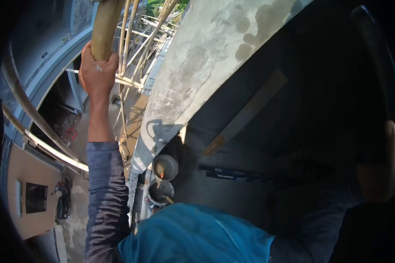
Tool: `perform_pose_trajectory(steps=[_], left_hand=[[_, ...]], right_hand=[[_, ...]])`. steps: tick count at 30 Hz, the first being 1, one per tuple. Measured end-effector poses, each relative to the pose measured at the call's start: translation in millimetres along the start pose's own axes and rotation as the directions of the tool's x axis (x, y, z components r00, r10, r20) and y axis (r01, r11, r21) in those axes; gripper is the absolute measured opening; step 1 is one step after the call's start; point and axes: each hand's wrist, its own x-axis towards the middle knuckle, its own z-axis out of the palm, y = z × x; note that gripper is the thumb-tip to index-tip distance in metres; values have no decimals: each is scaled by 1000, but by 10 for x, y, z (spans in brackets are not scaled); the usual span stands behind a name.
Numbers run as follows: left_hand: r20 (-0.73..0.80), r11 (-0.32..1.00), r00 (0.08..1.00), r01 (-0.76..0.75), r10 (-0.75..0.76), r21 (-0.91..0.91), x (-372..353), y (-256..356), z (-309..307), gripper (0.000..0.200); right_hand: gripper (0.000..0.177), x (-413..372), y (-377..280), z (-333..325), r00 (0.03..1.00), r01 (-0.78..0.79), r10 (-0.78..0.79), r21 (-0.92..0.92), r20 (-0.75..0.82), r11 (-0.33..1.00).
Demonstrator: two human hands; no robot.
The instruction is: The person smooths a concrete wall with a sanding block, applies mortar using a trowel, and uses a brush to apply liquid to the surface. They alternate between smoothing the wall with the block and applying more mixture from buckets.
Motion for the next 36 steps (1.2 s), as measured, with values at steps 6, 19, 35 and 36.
perform_pose_trajectory(steps=[6, 19, 35, 36], left_hand=[[282, 978, 944, -129, 172, -166, 96, -52, -135, 30], [273, 999, 961, -32, 37, -22, 538, -497, -84, 48], [299, 977, 940, -194, 161, 86, 76, -732, 528, 53], [287, 981, 946, -178, 150, 74, 124, -703, 443, 54]], right_hand=[[68, -3196, 239, 2025, 422, -801, 600, 589, 679, -103], [67, -5999, -3733, 6614, -51, -999, 460, -47, 887, -21], [69, -6090, -4239, 9073, -146, -796, 223, -248, 964, 553], [70, -6007, -4100, 8960, -175, -833, 188, -247, 966, 495]])
